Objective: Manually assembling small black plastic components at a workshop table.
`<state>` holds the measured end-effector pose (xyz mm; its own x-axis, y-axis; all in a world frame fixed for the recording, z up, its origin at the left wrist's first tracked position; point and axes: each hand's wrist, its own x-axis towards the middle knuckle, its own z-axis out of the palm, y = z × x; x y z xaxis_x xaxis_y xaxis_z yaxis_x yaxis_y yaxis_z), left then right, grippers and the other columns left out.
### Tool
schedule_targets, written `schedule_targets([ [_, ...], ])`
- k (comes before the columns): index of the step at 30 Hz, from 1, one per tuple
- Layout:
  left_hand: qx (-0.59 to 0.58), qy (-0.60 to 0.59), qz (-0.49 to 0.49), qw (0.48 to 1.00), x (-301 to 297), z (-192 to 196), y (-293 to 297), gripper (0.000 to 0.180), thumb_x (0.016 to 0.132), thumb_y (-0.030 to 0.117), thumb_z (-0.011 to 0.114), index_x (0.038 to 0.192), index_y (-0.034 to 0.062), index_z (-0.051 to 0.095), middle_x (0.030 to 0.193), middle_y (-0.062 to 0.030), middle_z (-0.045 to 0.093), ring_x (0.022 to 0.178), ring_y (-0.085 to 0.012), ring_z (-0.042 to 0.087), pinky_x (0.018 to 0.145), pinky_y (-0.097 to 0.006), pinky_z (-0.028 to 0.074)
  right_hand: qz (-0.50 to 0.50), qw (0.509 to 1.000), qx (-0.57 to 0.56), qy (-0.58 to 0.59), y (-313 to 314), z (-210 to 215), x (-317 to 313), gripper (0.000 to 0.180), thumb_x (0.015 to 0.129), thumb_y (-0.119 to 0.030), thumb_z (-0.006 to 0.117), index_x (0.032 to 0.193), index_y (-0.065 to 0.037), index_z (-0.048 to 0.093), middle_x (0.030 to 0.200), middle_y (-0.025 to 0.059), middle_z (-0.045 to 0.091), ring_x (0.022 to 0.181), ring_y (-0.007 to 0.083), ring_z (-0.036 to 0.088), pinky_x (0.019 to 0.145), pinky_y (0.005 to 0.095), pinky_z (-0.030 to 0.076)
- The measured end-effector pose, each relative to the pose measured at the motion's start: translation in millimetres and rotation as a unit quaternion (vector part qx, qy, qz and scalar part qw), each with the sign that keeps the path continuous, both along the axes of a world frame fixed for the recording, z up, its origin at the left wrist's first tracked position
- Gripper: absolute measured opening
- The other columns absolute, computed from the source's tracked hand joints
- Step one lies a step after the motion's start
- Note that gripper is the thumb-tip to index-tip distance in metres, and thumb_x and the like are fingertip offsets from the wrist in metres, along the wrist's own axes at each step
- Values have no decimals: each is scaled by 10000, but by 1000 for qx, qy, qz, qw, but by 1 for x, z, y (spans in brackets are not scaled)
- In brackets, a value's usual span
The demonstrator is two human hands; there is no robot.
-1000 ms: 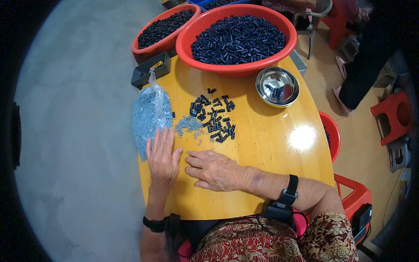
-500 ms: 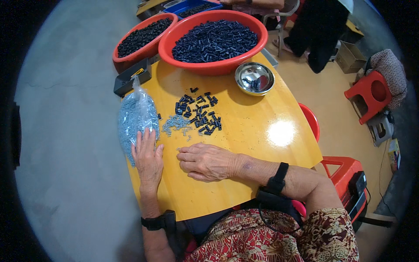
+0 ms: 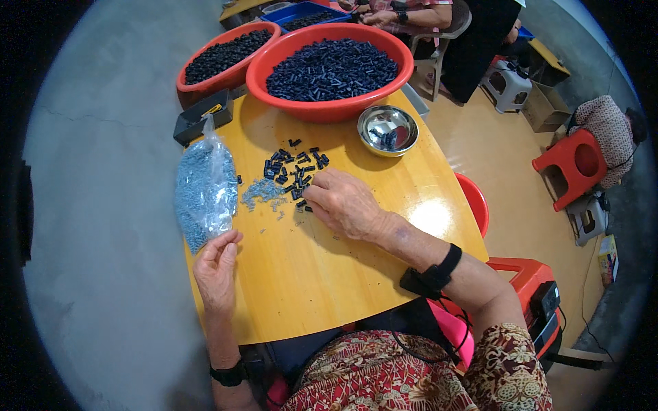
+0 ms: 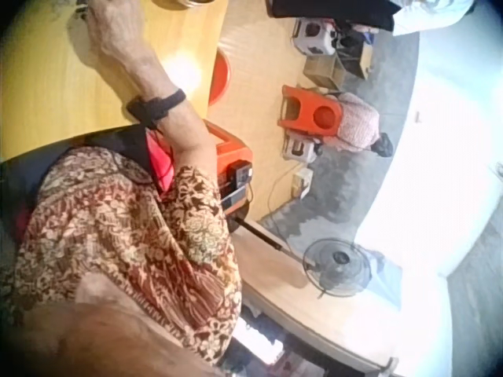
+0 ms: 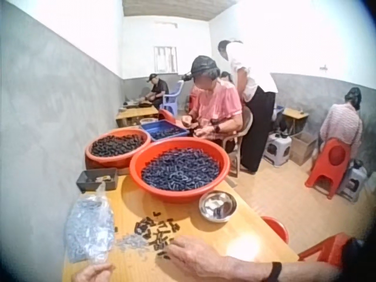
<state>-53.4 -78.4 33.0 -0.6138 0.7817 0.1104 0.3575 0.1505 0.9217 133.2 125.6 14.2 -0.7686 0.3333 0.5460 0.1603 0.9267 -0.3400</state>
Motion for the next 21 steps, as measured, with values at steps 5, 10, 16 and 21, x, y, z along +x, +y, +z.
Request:
schedule_targets([
  [5,57,-133,-11,989,6,-1,-10,214,948,57,577,1114,-71,620,1031,-129,677,994,-151,625,915,-280,473,15,998,38,-46,1,-6,-20,51,758,-92,617,797,-59,620,799,92,545,826,276,577,713,400,478],
  [10,59,-197,0,979,5,-18,-24,195,952,54,563,1096,-64,622,1019,-128,678,973,-149,628,916,-283,474,15,995,52,-85,5,-11,-24,75,751,-103,606,809,-61,629,837,83,556,889,261,570,773,401,459],
  [16,44,-220,-26,974,17,-14,-18,194,958,65,555,1098,-53,620,1016,-122,683,969,-144,628,902,-270,470,39,986,93,-136,6,1,-30,95,761,-120,598,823,-66,646,843,81,561,921,254,566,789,384,445],
  [21,38,-241,-73,967,34,-16,2,206,962,78,554,1115,-43,620,1020,-117,686,965,-134,625,892,-254,463,59,979,128,-145,11,1,-35,108,767,-139,591,818,-73,659,857,78,575,913,250,569,777,381,441],
])
